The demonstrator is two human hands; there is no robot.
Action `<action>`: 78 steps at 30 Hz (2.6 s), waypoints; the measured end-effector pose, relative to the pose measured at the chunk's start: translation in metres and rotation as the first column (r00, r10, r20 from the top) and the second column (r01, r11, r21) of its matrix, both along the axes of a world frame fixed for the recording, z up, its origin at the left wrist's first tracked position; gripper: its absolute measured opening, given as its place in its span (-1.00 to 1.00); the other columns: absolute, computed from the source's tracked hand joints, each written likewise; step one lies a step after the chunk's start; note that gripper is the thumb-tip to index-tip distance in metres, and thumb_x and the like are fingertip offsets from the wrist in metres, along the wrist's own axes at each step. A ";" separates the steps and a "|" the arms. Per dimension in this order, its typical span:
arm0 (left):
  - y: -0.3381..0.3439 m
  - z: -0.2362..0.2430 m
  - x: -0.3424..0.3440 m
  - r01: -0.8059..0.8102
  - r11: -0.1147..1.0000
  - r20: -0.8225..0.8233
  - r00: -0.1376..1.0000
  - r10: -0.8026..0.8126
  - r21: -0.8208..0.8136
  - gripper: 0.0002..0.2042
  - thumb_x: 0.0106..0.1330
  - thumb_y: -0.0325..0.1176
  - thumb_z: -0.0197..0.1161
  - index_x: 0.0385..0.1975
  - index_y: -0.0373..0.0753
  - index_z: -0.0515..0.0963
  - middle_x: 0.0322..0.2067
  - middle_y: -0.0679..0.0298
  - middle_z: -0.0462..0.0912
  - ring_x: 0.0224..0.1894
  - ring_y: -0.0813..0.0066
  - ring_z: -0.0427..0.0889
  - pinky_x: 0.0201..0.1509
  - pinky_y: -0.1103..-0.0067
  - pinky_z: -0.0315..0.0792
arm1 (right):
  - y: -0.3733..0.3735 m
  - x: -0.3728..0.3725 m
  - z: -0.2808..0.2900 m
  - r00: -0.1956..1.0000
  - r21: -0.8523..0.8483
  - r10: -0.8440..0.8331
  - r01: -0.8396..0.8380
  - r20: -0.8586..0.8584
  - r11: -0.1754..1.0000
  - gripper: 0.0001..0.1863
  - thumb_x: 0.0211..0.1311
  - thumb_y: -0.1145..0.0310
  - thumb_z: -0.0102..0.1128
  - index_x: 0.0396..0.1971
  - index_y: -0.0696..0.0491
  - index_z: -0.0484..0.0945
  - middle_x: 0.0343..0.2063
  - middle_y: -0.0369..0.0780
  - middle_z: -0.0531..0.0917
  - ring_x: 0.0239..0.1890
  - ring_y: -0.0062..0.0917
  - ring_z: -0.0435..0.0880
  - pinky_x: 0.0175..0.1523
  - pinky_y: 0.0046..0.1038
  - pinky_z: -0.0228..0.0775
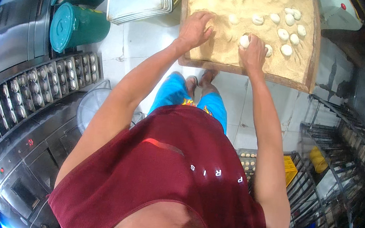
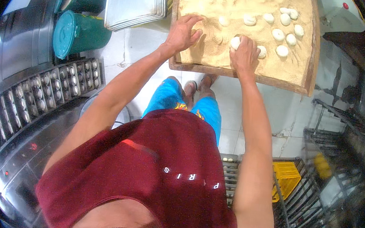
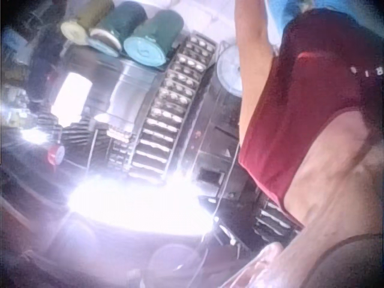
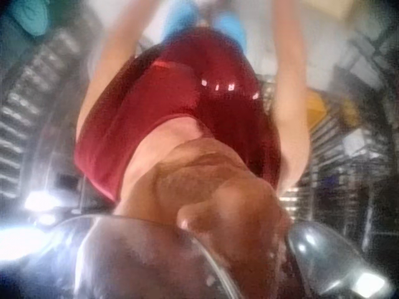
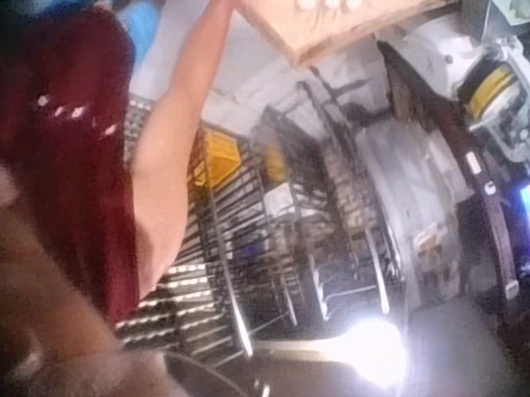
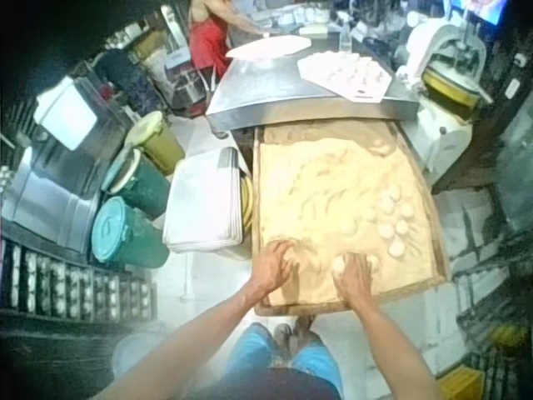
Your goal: The person places small balls of dough onto a tray and coats them in flour before placing the tray into a machine.
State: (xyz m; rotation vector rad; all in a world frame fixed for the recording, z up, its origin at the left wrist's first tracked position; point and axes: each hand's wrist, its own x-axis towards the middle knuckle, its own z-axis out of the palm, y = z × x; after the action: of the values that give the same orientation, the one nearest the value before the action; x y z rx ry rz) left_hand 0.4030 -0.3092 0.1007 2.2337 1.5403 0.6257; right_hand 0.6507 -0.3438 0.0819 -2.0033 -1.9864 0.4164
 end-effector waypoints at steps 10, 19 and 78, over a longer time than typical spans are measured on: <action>0.080 -0.030 -0.015 0.163 0.984 -0.134 0.979 -0.153 0.070 -0.57 0.32 -0.32 0.29 0.20 -0.14 0.50 0.22 0.18 0.53 0.29 0.12 0.45 0.38 0.26 0.32 | 0.027 0.036 -0.006 0.996 0.129 0.082 -0.084 0.016 0.988 -0.60 0.17 0.32 0.33 0.03 0.03 0.58 -0.04 -0.16 0.67 0.05 -0.21 0.54 0.17 -0.10 0.30; 0.089 -0.016 -0.010 0.309 0.942 -0.402 0.852 -0.335 -0.130 -0.58 0.23 -0.23 0.39 0.10 -0.08 0.57 0.10 0.31 0.65 0.25 0.29 0.48 0.26 0.28 0.33 | -0.004 0.011 -0.013 0.987 0.076 0.134 -0.140 0.087 0.987 -0.56 0.15 0.24 0.36 0.04 0.02 0.61 -0.03 -0.19 0.64 0.06 -0.24 0.52 0.18 -0.11 0.27; 0.114 -0.073 -0.437 -0.384 0.921 0.000 0.923 0.384 -0.063 -0.65 0.23 -0.31 0.37 -0.01 -0.30 0.63 -0.05 -0.01 0.68 0.04 0.07 0.64 0.18 0.26 0.48 | 0.177 -0.444 -0.051 0.843 -0.109 0.303 -0.386 -0.445 0.916 -0.51 0.26 0.18 0.28 0.13 0.09 0.56 0.05 0.00 0.64 0.19 -0.08 0.53 0.33 -0.10 0.32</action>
State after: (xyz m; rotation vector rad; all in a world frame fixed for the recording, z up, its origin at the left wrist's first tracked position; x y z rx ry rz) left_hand -0.0337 -0.1955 0.0275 1.8881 1.9841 0.6855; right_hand 0.2069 -0.1673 0.0313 -1.4674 -2.0735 1.0676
